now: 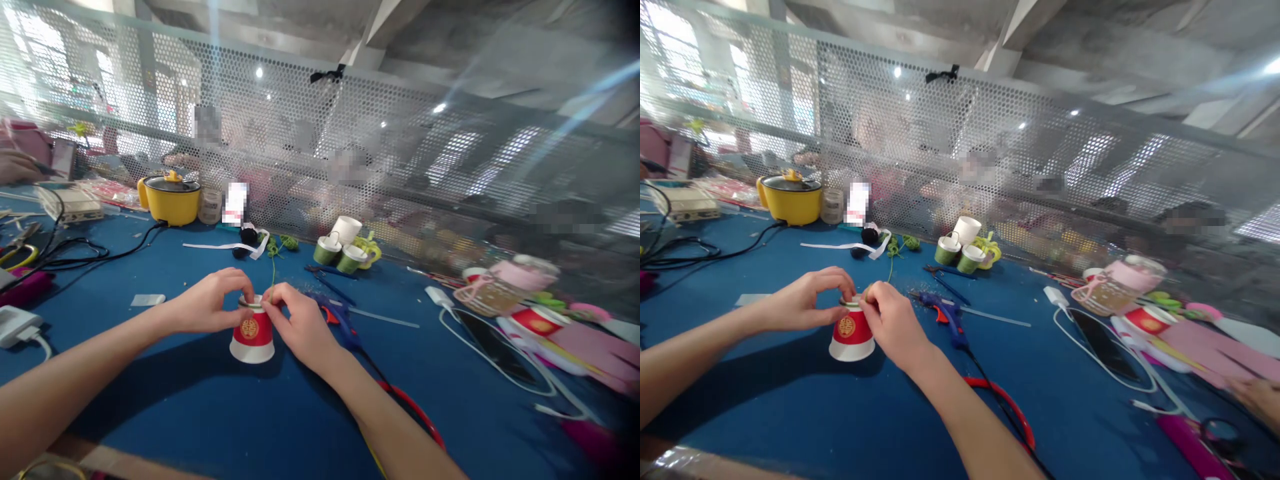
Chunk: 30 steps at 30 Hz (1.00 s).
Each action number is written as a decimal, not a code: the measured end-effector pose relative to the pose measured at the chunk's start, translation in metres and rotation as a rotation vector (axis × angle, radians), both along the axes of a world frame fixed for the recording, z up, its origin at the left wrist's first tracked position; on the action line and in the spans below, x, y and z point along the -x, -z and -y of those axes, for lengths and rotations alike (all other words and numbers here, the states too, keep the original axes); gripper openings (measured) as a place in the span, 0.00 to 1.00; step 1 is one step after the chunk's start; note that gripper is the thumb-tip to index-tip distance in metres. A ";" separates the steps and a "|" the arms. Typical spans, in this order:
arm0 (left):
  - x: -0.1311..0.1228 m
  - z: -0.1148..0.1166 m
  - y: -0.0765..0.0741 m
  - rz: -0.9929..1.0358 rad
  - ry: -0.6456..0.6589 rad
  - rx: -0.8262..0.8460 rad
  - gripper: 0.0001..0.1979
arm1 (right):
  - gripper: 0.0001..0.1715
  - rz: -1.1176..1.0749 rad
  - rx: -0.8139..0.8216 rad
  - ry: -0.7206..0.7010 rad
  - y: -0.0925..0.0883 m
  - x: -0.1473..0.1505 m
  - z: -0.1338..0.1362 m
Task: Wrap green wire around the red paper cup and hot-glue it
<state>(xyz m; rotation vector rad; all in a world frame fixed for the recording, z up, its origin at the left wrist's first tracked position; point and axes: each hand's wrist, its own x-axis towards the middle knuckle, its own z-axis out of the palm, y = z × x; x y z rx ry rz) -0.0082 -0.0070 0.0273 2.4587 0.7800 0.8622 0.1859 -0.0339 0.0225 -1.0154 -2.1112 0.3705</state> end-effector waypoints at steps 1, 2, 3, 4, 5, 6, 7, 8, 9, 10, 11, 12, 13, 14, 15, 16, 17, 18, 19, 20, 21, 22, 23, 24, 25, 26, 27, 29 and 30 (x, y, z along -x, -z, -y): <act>-0.002 0.000 0.002 0.031 -0.013 0.067 0.03 | 0.11 0.002 -0.001 -0.001 0.000 0.000 0.000; -0.004 0.001 0.003 0.064 -0.027 0.134 0.03 | 0.11 0.004 -0.003 -0.003 0.000 0.000 0.000; -0.006 0.001 0.005 0.088 -0.038 0.201 0.04 | 0.11 0.004 -0.008 -0.005 0.000 0.000 0.000; -0.007 0.001 0.006 0.106 -0.045 0.263 0.05 | 0.10 0.004 -0.013 -0.007 0.001 0.000 0.000; -0.008 0.001 0.006 0.116 -0.046 0.322 0.05 | 0.10 0.005 -0.016 -0.009 0.001 0.000 0.000; -0.009 0.001 0.007 0.120 -0.045 0.370 0.05 | 0.10 0.006 -0.018 -0.012 0.001 0.000 0.000; -0.010 0.000 0.006 0.121 -0.044 0.405 0.05 | 0.10 0.006 -0.020 -0.015 0.001 0.000 0.000; -0.010 0.000 0.006 0.122 -0.043 0.425 0.05 | 0.10 0.007 -0.020 -0.019 0.001 0.000 0.000; -0.010 0.001 0.005 0.123 -0.043 0.436 0.05 | 0.10 0.010 -0.021 -0.020 0.001 0.000 0.001; -0.010 0.001 0.004 0.124 -0.043 0.442 0.05 | 0.10 0.014 -0.022 -0.021 0.001 0.000 0.001; -0.011 0.001 0.003 0.123 -0.045 0.446 0.05 | 0.10 0.019 -0.023 -0.020 0.000 0.001 0.001; -0.011 0.001 0.002 0.122 -0.045 0.449 0.05 | 0.10 0.025 -0.022 -0.019 0.000 0.001 0.002; -0.011 0.001 0.002 0.119 -0.045 0.452 0.05 | 0.10 0.031 -0.021 -0.016 -0.001 0.001 0.002; -0.012 0.001 0.001 0.113 -0.046 0.452 0.05 | 0.10 0.037 -0.019 -0.014 -0.001 0.001 0.002; -0.012 0.001 0.001 0.104 -0.049 0.447 0.04 | 0.10 0.041 -0.016 -0.012 -0.001 0.002 0.003; -0.012 0.001 0.001 0.096 -0.051 0.442 0.04 | 0.10 0.044 -0.011 -0.010 -0.002 0.002 0.003; -0.012 0.000 0.000 0.090 -0.048 0.439 0.03 | 0.10 0.046 -0.005 -0.009 -0.002 0.002 0.004; -0.012 0.000 0.000 0.085 -0.043 0.440 0.03 | 0.10 0.047 0.001 -0.010 -0.002 0.002 0.004; -0.012 -0.001 0.000 0.081 -0.034 0.442 0.03 | 0.10 0.046 0.007 -0.010 -0.002 0.002 0.004; -0.011 -0.002 0.000 0.076 -0.023 0.446 0.03 | 0.10 0.047 0.013 -0.011 -0.002 0.002 0.005; -0.010 -0.003 0.000 0.071 -0.010 0.453 0.03 | 0.10 0.047 0.016 -0.011 -0.002 0.002 0.005; -0.009 -0.003 0.000 0.066 0.001 0.459 0.03 | 0.10 0.048 0.018 -0.011 -0.002 0.002 0.006; -0.009 -0.004 0.000 0.061 0.009 0.464 0.03 | 0.10 0.048 0.019 -0.011 -0.003 0.002 0.006; -0.008 -0.004 0.000 0.058 0.015 0.468 0.03 | 0.10 0.048 0.020 -0.011 -0.003 0.002 0.006; -0.008 -0.004 -0.001 0.057 0.019 0.472 0.03 | 0.10 0.048 0.021 -0.012 -0.003 0.002 0.006; -0.007 -0.004 -0.001 0.058 0.020 0.475 0.03 | 0.10 0.047 0.023 -0.013 -0.003 0.002 0.006; -0.007 -0.004 -0.002 0.059 0.021 0.478 0.03 | 0.10 0.045 0.026 -0.013 -0.003 0.002 0.007; -0.007 -0.004 -0.003 0.059 0.020 0.486 0.03 | 0.10 0.040 0.036 -0.014 -0.003 0.002 0.006; -0.007 -0.004 -0.003 0.058 0.022 0.491 0.04 | 0.10 0.037 0.041 -0.014 -0.004 0.003 0.006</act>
